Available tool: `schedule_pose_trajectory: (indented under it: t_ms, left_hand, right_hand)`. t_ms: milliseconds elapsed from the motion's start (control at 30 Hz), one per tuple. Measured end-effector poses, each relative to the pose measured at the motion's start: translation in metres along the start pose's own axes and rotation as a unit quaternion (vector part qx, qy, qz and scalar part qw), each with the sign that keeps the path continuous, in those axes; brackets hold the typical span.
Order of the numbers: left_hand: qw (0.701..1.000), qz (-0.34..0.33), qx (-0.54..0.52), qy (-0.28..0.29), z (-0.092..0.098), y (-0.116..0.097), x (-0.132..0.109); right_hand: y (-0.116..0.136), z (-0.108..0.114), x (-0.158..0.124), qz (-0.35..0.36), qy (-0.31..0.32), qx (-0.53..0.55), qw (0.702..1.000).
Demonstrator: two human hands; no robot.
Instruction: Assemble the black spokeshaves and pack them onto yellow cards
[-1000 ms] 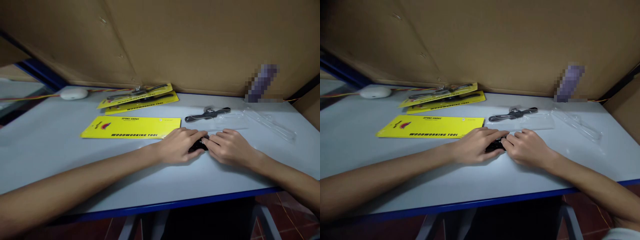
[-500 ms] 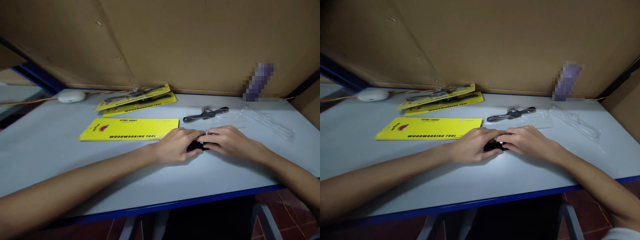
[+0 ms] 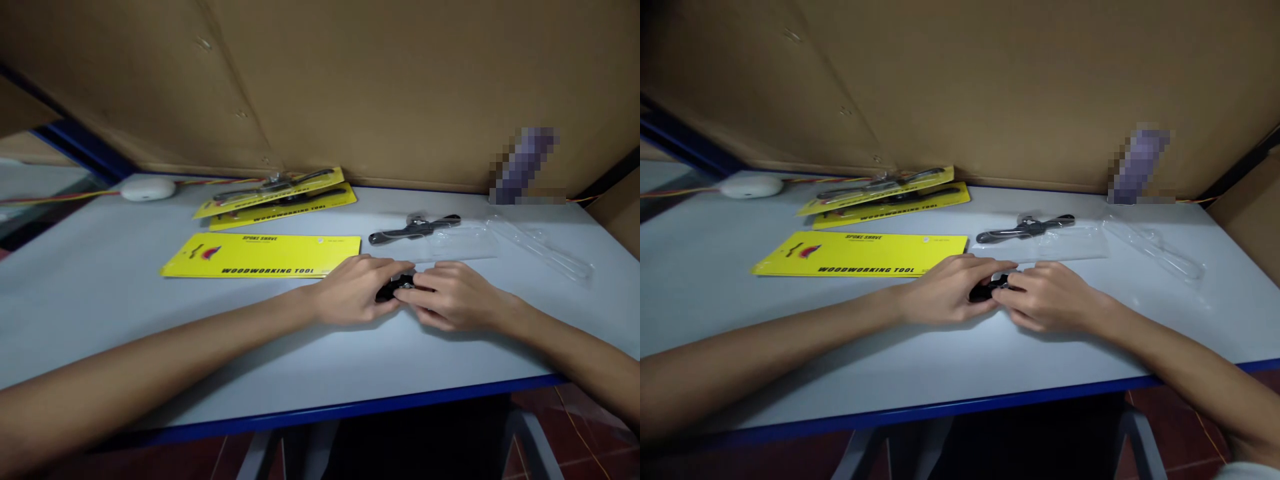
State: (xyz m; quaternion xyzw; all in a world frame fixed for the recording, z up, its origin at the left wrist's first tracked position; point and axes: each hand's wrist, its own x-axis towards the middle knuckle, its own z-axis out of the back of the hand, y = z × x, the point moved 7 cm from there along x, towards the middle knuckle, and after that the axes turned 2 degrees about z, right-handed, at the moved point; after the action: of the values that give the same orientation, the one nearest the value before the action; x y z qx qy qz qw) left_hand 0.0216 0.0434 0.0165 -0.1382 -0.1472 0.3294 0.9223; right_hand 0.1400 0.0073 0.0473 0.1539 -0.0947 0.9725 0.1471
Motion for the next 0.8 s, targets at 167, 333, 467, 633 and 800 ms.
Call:
schedule_pose_trajectory:
  t_ms: [167, 333, 467, 633, 800]
  left_hand:
    - [1.0, 0.007, 0.011, 0.01, 0.001, 0.0, 0.0]
    - [1.0, 0.007, 0.008, 0.009, 0.002, 0.0, 0.0]
    - [1.0, 0.011, 0.018, 0.007, 0.002, 0.0, -0.001]
    - [1.0, 0.011, 0.008, 0.005, 0.004, -0.002, 0.0]
    - [1.0, 0.028, 0.011, -0.008, 0.004, 0.001, -0.002]
  right_hand:
    - [-0.011, 0.003, -0.004, -0.037, 0.012, -0.01, 0.999]
    - [-0.009, 0.0, -0.006, -0.016, 0.035, 0.027, 0.999]
    - [-0.014, 0.002, -0.008, -0.048, 0.042, 0.0, 0.998]
    - [-0.012, 0.003, -0.009, -0.026, 0.055, 0.026, 0.998]
    - [-0.016, 0.007, -0.008, -0.041, 0.038, 0.005, 0.998]
